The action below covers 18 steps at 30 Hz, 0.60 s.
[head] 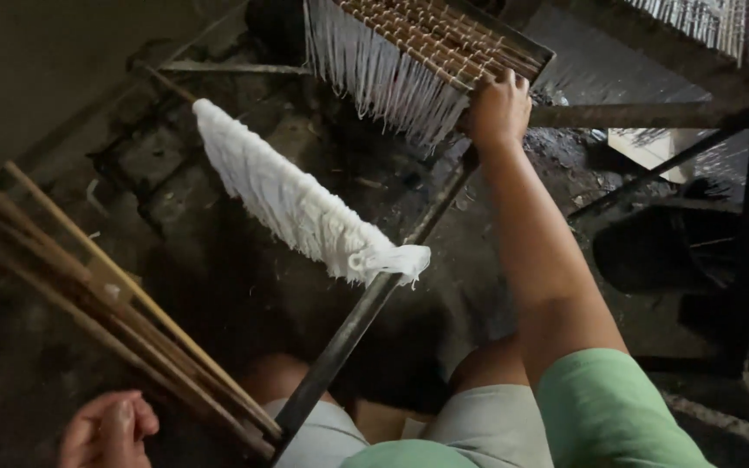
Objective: The person ties white yarn strands onto thin wooden rods using a simple knotting method. They repeatedly pick up a rod, tie a bundle of yarn, and place the rod back on a metal rack. The process is repeated for multiple rods.
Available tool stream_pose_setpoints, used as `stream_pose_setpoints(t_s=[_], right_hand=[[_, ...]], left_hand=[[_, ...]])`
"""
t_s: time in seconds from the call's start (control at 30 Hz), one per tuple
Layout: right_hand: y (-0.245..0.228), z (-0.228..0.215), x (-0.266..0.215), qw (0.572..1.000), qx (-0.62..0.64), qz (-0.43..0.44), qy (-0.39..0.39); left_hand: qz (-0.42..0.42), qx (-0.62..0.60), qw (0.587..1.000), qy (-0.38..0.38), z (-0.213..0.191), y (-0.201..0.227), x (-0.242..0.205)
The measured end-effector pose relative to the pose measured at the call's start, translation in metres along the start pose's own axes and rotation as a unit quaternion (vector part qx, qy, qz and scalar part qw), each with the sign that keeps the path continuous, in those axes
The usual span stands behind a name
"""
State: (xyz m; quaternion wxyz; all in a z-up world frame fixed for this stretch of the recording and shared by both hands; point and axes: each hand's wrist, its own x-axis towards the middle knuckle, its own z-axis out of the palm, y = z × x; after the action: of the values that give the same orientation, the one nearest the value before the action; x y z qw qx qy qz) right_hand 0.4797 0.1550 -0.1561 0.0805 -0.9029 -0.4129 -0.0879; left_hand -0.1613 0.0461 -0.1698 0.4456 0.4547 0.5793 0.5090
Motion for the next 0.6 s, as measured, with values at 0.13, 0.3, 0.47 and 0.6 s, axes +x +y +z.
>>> stream_pose_setpoints(t_s=[0.13,0.3,0.47,0.6], right_hand=[[0.008,0.016,0.014,0.999,0.018,0.032,0.037],[0.008,0.013,0.020,0.997,0.047,0.062,0.026],[0.012,0.016,0.021,0.998,0.013,0.051,0.045],[0.026,0.028,0.000,0.992,0.084,0.007,0.094]], left_hand=[[0.012,0.015,0.998,-0.062,-0.038,-0.056,0.025],[-0.016,0.029,0.994,-0.104,-0.054,-0.061,0.031],[-0.001,0.043,0.995,-0.087,-0.033,-0.024,0.013],[0.051,-0.042,0.997,-0.049,-0.024,-0.029,0.009]])
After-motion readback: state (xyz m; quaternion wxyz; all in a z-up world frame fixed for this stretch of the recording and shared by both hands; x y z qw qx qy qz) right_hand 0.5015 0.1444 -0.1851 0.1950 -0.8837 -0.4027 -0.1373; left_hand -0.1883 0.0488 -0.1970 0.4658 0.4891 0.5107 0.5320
